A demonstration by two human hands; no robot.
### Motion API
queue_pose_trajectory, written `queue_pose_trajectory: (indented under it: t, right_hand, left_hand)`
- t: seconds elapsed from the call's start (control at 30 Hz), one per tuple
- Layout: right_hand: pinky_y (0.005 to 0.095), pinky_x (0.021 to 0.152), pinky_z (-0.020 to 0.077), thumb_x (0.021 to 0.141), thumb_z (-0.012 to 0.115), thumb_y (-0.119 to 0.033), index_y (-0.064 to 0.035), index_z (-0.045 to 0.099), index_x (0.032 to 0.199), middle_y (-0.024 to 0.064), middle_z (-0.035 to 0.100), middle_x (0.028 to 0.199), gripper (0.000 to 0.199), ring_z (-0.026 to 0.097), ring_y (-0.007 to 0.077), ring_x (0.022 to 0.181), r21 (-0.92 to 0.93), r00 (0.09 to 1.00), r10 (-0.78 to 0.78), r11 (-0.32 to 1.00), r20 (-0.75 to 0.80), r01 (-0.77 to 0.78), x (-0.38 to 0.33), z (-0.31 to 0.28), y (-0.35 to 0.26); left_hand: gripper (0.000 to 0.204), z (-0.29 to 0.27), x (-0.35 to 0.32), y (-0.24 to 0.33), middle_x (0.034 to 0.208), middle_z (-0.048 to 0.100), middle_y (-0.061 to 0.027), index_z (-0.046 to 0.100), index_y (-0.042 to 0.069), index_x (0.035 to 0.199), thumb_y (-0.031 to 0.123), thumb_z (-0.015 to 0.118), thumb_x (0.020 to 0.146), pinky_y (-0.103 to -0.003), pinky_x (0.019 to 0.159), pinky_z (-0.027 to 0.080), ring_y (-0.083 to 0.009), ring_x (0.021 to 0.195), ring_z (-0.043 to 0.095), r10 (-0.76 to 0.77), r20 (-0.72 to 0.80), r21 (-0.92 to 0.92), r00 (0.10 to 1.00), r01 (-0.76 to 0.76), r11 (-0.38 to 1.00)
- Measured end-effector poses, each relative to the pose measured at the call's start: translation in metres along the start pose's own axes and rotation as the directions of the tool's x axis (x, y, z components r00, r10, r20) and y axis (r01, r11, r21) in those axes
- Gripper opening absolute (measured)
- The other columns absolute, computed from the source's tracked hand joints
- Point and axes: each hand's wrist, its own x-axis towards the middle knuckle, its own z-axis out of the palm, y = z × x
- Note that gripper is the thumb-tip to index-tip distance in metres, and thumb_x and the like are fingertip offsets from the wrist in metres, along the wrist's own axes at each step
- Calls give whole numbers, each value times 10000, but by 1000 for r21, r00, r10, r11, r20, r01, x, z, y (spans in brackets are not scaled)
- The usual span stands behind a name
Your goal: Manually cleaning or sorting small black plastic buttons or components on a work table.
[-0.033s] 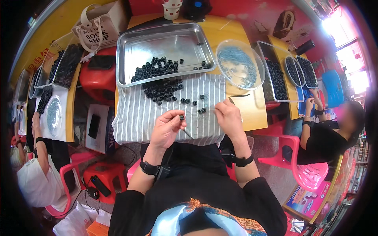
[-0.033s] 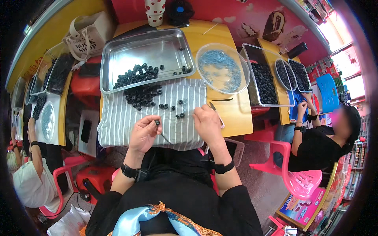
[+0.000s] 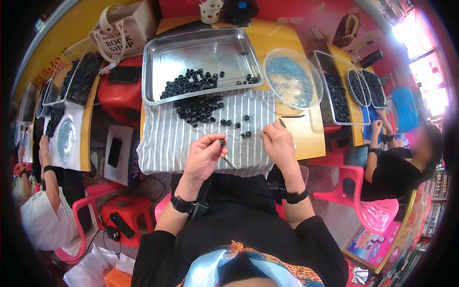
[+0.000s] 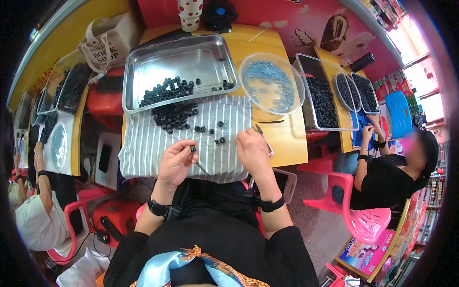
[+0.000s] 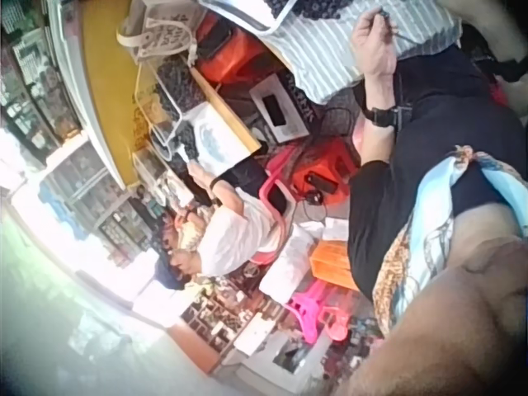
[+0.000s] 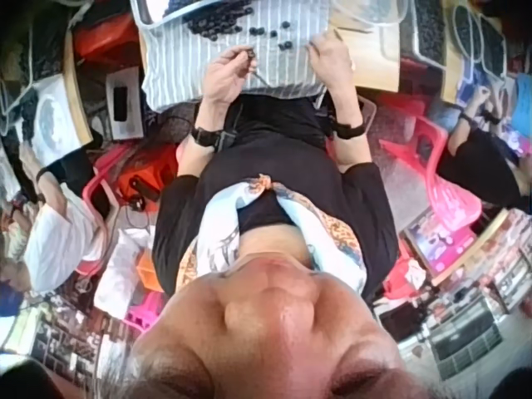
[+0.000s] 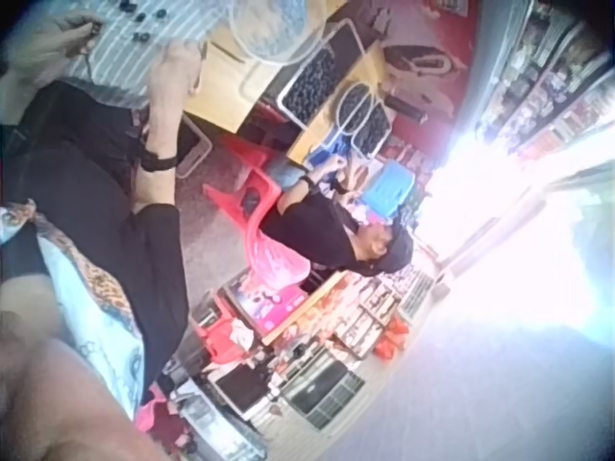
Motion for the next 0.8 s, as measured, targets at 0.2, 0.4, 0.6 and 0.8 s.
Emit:
queue_pose_trajectory:
  t: [0.2, 0.4, 0.6, 0.8]
  right_hand:
    - [234, 626, 480, 802, 643, 45, 13, 623, 845, 49, 597, 772, 57, 637, 118, 722, 748, 968, 166, 614, 189, -252, -14, 10, -47]
    - [232, 588, 497, 791, 624, 84, 36, 612, 844, 73, 591, 780, 73, 641, 122, 682, 790, 996, -12, 611, 85, -60, -7, 23, -75]
    - [225, 590, 490, 771, 632, 99, 39, 614, 841, 76, 591, 770, 94, 632, 113, 676, 736, 995, -64, 677, 78, -14, -5, 23, -76]
    - [203, 559, 440, 764, 664, 70, 9, 624, 870, 9, 581, 698, 128, 559, 51, 622, 791, 939, -49, 555, 340, -258, 3, 10, -68]
  left_hand:
    - [216, 3, 0, -2, 944, 644, -91, 599, -31, 1131, 81, 557, 951, -249, 704, 489, -143, 798, 611, -32, -24, -6, 999, 32, 999]
    - [217, 1, -3, -1, 934, 651, -72, 602, -30, 1126, 64, 585, 931, -251, 711, 501, -129, 791, 623, -51, 4, -5, 999, 51, 999]
    - [217, -4, -2, -5, 1003, 641, -73, 608, -29, 1121, 64, 595, 925, -256, 717, 502, -128, 813, 622, 3, 38, 14, 999, -3, 1000]
    - [290, 0, -2, -2, 968, 606, -52, 591, -20, 1187, 4, 607, 898, -237, 702, 518, -111, 769, 600, -65, 21, 37, 998, 65, 997]
